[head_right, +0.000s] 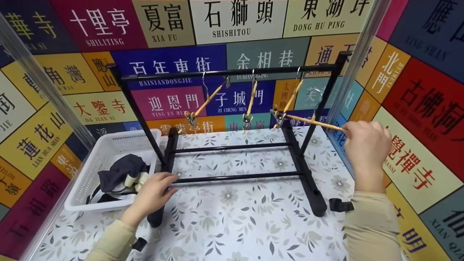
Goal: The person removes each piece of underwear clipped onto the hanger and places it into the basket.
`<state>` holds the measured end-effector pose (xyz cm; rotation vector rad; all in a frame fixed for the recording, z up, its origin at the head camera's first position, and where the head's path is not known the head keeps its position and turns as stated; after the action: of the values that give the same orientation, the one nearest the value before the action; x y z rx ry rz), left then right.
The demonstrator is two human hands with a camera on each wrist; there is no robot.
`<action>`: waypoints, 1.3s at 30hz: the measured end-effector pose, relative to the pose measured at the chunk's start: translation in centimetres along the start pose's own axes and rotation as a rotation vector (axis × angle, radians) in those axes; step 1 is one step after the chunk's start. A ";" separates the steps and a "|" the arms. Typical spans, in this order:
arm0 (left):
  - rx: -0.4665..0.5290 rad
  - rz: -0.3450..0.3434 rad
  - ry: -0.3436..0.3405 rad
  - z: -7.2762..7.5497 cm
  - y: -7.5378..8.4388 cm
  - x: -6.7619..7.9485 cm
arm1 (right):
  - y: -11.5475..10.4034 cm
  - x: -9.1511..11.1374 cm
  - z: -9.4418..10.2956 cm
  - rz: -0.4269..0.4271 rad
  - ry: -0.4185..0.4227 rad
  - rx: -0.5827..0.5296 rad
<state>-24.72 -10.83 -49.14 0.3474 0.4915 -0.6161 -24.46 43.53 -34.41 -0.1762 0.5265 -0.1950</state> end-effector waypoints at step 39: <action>-0.006 -0.028 -0.085 -3.2 1.6 0.8 | -0.6 -1.5 1.3 -0.203 0.147 0.130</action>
<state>-24.22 -8.54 -51.95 0.3081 0.4177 -0.6534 -25.12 43.40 -32.42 -0.0885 0.6398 -0.4414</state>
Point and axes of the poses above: each hand's wrist, its own x-axis away from the middle knuckle, its own z-axis out of the back of the hand, y = z × x, the point moved 2 cm from there along -x, towards the middle knuckle, and after that the axes turned 1 degree about -z, right-handed, at the moved point
